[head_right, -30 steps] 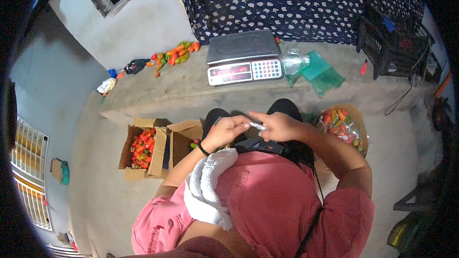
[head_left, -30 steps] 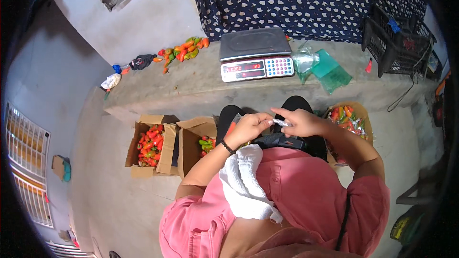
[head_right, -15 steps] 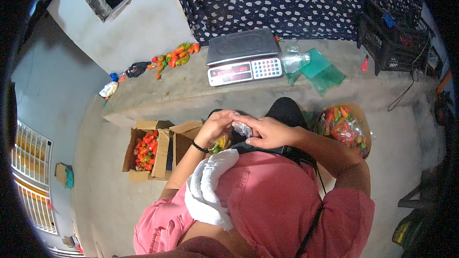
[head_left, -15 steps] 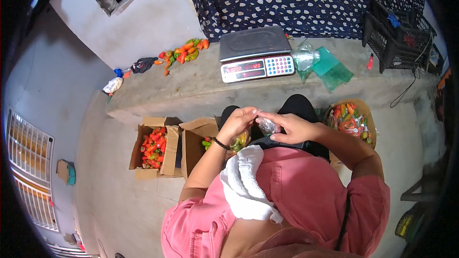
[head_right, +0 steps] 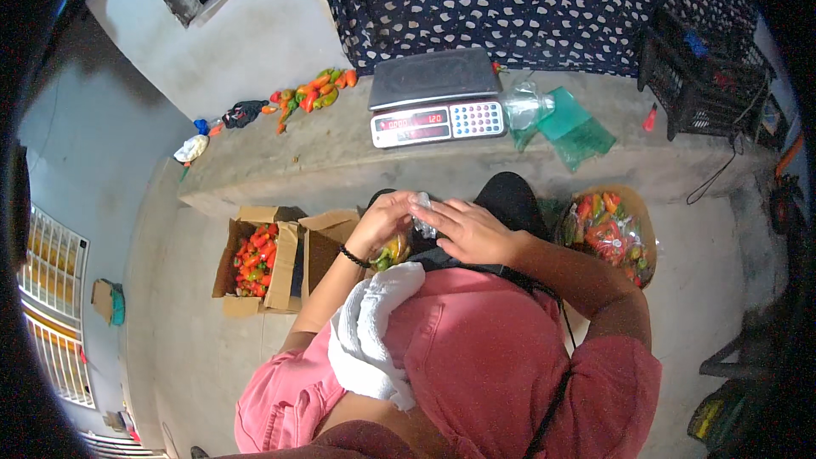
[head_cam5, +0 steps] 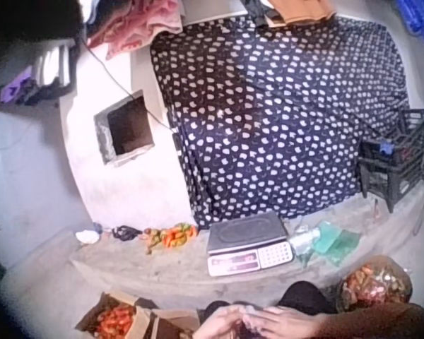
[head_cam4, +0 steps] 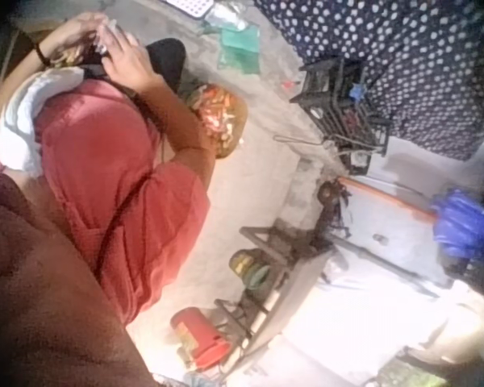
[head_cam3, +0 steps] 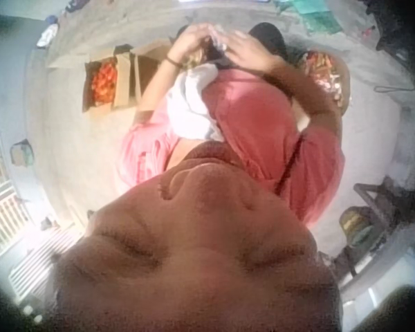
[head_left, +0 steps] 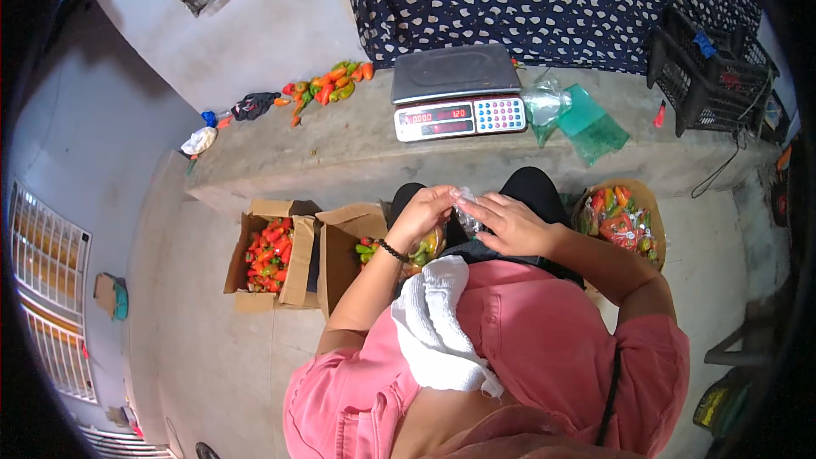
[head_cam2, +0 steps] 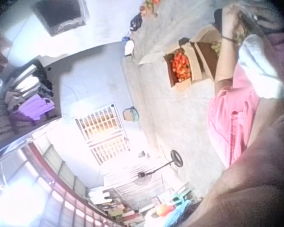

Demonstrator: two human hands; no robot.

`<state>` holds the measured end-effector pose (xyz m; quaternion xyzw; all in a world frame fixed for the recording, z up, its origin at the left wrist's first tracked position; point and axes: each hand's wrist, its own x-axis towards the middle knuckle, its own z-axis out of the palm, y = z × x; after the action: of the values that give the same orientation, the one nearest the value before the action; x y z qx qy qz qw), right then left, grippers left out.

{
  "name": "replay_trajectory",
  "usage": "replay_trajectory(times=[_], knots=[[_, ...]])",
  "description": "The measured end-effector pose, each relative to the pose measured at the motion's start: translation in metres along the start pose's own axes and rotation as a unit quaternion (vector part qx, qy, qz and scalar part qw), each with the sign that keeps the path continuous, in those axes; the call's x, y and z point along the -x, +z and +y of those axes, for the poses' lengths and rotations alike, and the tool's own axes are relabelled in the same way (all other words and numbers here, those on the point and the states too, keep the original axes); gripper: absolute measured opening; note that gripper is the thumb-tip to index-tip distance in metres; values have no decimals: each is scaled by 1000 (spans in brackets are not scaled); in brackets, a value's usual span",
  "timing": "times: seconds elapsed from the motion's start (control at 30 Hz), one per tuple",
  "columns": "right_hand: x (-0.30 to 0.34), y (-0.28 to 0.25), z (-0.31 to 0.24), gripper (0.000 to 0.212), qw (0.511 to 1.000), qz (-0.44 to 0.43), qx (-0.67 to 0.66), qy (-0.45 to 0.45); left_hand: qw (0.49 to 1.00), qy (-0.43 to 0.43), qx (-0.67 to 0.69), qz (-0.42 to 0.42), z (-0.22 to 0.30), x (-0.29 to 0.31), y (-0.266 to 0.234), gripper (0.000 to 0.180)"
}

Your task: The person picks up peppers from cardboard boxes, places them on a scale to check their weight, and then puts them into a clear plastic bag.

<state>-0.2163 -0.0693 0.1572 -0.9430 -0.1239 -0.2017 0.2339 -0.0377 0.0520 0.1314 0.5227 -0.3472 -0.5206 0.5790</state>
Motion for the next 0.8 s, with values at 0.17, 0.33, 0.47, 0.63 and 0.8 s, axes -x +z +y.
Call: replay_trajectory(times=[0.17,0.33,0.47,0.63,0.8], knots=[[-6,5,2,70,998,-13,-50,21,999,-9,-11,43,3,4,1,21],[-10,14,-6,71,995,9,-81,54,998,-16,8,54,4,6,-3,19],[-10,21,-4,74,991,-60,-73,98,999,-7,1,36,-13,-1,-20,19],[-3,30,8,73,987,-112,-64,93,996,-6,30,82,-13,0,-16,15],[2,31,19,65,978,-109,-116,133,997,-19,39,66,-15,-2,-28,13]])
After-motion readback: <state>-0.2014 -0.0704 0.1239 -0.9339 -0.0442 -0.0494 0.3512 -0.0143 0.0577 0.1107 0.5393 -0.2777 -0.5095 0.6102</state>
